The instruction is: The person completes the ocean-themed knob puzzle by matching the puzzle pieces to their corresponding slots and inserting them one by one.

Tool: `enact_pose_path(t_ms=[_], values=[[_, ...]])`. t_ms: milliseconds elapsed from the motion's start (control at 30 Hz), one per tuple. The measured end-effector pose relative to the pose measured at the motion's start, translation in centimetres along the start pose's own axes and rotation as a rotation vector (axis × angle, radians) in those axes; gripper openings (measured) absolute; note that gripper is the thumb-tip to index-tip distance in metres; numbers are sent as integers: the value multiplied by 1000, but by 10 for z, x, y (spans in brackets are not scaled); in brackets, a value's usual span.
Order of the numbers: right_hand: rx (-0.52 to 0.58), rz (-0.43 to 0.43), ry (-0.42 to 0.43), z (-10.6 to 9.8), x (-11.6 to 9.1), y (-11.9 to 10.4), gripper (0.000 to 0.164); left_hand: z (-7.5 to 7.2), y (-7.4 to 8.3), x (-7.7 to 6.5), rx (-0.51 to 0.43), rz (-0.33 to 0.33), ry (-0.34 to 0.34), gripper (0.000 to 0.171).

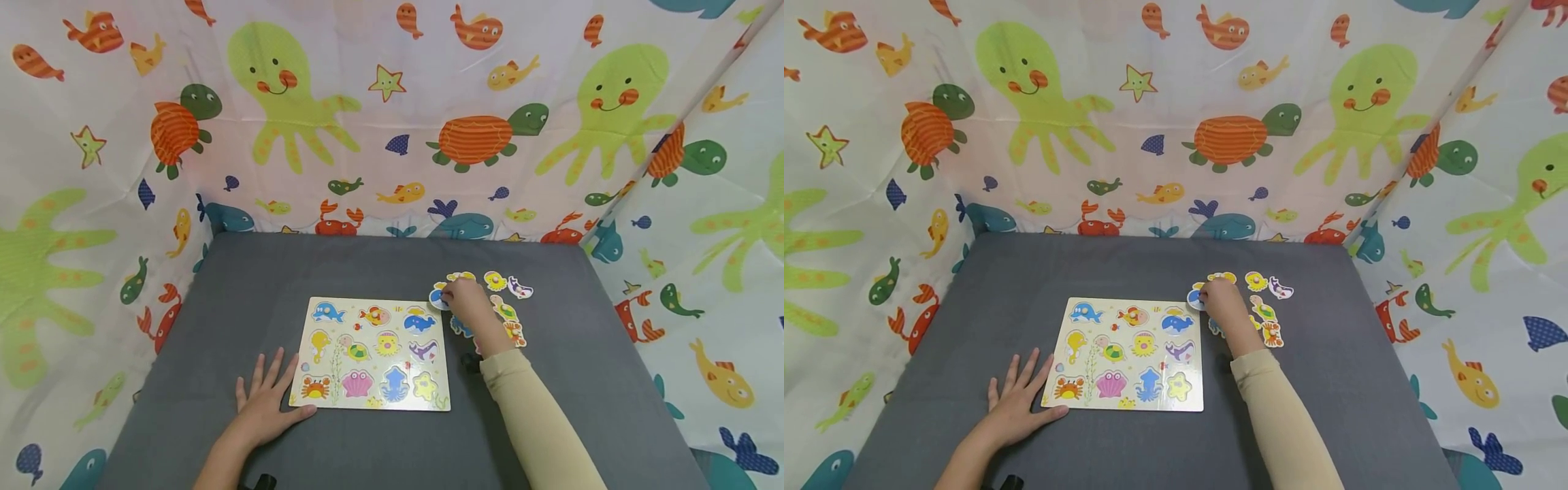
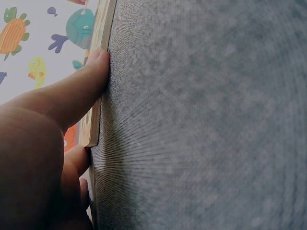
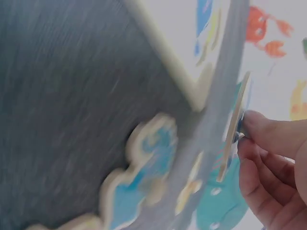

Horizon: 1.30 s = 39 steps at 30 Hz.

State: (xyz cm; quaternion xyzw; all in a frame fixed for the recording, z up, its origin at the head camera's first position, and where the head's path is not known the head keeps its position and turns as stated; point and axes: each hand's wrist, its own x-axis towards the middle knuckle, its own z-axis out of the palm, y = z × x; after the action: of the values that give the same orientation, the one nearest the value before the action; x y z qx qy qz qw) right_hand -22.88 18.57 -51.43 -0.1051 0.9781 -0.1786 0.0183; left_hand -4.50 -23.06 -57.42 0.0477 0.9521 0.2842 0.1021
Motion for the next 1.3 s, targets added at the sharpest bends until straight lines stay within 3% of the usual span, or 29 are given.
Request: enact_pose_path(t_ms=[200, 400, 867, 1133, 1300], values=[[-28, -117, -9, 3, -8, -29, 11, 3, -4, 0, 8, 7, 3, 108], [-7, -90, -64, 10, -14, -44, 13, 5, -5, 1, 30, -1, -4, 109], [-30, -161, -78, 23, -19, -51, 8, 3, -5, 2, 17, -4, -15, 111], [-47, -134, -121, 31, -19, -48, 10, 4, -4, 2, 26, -13, -16, 112], [-31, -140, -97, 33, -18, -46, 8, 3, -5, 3, 47, -27, -33, 113]])
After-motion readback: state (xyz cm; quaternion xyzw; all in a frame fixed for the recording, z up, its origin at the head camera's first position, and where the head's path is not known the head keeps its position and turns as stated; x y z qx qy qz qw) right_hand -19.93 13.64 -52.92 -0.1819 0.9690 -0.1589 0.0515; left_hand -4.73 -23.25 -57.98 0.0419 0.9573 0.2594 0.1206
